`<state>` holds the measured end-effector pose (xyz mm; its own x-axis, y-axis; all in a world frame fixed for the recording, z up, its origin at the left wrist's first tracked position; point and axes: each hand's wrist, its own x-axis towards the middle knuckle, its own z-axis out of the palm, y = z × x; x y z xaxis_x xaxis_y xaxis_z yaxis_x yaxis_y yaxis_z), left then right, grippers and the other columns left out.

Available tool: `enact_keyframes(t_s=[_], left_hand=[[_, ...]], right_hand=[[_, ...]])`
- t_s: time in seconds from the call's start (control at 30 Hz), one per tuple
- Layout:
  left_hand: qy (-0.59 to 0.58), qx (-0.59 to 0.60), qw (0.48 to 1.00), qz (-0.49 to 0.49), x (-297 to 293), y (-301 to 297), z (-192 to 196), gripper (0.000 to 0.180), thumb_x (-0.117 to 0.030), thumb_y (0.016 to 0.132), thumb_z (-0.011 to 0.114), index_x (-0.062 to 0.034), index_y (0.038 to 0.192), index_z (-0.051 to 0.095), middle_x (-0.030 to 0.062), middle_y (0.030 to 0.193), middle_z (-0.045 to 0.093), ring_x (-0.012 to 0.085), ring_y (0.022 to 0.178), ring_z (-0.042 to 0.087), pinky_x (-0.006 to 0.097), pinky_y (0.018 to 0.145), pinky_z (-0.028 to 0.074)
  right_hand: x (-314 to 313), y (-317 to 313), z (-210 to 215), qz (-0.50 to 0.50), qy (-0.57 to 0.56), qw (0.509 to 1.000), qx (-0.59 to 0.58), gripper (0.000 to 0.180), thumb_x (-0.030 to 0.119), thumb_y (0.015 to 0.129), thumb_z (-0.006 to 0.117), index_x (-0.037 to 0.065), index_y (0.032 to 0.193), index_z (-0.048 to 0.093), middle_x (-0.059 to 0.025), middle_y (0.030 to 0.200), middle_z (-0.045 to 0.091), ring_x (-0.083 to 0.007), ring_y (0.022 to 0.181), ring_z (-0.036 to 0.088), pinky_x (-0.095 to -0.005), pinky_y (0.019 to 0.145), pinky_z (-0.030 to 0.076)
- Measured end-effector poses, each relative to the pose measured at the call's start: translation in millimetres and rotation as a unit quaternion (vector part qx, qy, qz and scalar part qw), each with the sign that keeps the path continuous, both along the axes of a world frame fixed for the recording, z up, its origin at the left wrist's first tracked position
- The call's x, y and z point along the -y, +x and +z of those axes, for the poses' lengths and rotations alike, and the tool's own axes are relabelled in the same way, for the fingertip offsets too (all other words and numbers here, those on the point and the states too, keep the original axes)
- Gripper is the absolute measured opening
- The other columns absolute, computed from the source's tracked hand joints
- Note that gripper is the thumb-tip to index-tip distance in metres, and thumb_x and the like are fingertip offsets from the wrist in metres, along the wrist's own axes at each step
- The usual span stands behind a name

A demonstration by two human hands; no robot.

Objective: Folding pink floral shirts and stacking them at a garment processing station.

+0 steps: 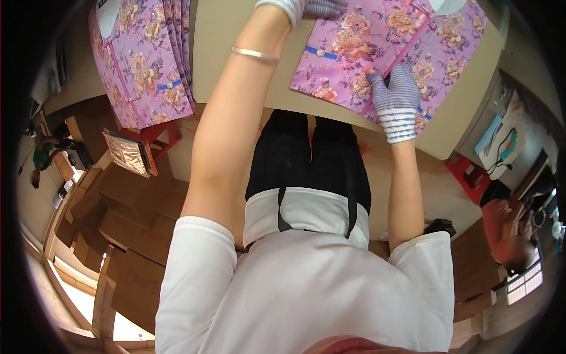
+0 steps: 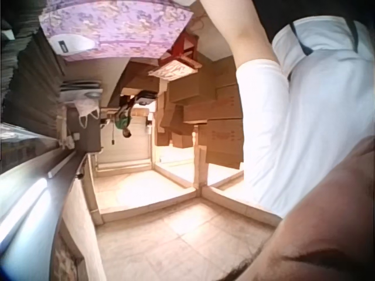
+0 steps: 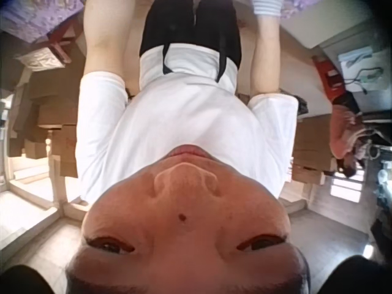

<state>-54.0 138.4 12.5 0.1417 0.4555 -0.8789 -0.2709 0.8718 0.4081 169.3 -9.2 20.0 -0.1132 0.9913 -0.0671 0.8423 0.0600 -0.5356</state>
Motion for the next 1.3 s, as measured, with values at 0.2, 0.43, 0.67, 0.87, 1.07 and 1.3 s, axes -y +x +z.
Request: enact_keyframes(t_s=[0.2,0.43,0.67,0.87,1.07,1.3], left_hand=[[0.042,0.110,0.993,-0.033,34,-28,-23,0.030,-0.003,0.091,0.041,0.0184,0.105,0.056,0.0358,0.100,0.067,0.0486,0.090,0.069,0.052,0.080,0.062],[0.144,-0.255,0.933,-0.208,130,-32,-8,0.022,-0.006,0.091,0.053,0.0131,0.086,0.062,0.0286,0.078,0.069,0.0386,0.066,0.071,0.045,0.055,0.061],[-0.045,-0.090,0.993,-0.068,185,-28,34,0.023,-0.007,0.091,0.051,0.0125,0.090,0.063,0.0272,0.080,0.070,0.0368,0.067,0.072,0.042,0.056,0.061],[-0.131,0.086,0.975,-0.160,206,-19,39,0.036,-0.005,0.085,0.039,0.0146,0.107,0.060,0.0328,0.103,0.068,0.0412,0.087,0.072,0.046,0.069,0.063],[-0.189,0.210,0.954,0.096,199,-22,20,0.045,-0.004,0.081,0.042,0.0178,0.118,0.054,0.0359,0.113,0.064,0.0446,0.103,0.068,0.050,0.085,0.061],[-0.143,0.189,0.951,0.200,128,-2,20,0.050,0.000,0.079,0.034,0.0263,0.121,0.045,0.0451,0.122,0.052,0.0576,0.115,0.055,0.057,0.100,0.053]], right_hand=[[-5,-4,9,-0.039,-0.078,0.995,0.048,0.031,0.028,0.081,0.076,0.001,0.083,0.060,-0.0177,0.072,0.062,-0.0380,0.070,0.063,-0.0475,0.065,0.051],[-11,-9,9,-0.041,-0.130,0.988,0.078,0.034,0.032,0.081,0.074,0.001,0.087,0.061,-0.0209,0.076,0.063,-0.0400,0.078,0.064,-0.0503,0.073,0.051],[-5,9,5,-0.008,-0.083,0.995,0.060,0.034,0.031,0.081,0.075,0.001,0.087,0.061,-0.0208,0.078,0.063,-0.0392,0.078,0.064,-0.0491,0.073,0.051],[-4,13,19,0.017,-0.142,0.990,0.017,0.031,0.026,0.079,0.077,0.000,0.083,0.060,-0.0192,0.075,0.063,-0.0402,0.076,0.063,-0.0484,0.071,0.050],[7,25,5,0.052,-0.076,0.996,-0.007,0.030,0.023,0.078,0.079,0.001,0.080,0.059,-0.0170,0.069,0.057,-0.0370,0.067,0.058,-0.0466,0.065,0.046],[12,28,-1,0.043,-0.073,0.996,-0.018,0.029,0.021,0.077,0.079,0.003,0.078,0.056,-0.0139,0.067,0.054,-0.0376,0.071,0.055,-0.0483,0.068,0.043]])
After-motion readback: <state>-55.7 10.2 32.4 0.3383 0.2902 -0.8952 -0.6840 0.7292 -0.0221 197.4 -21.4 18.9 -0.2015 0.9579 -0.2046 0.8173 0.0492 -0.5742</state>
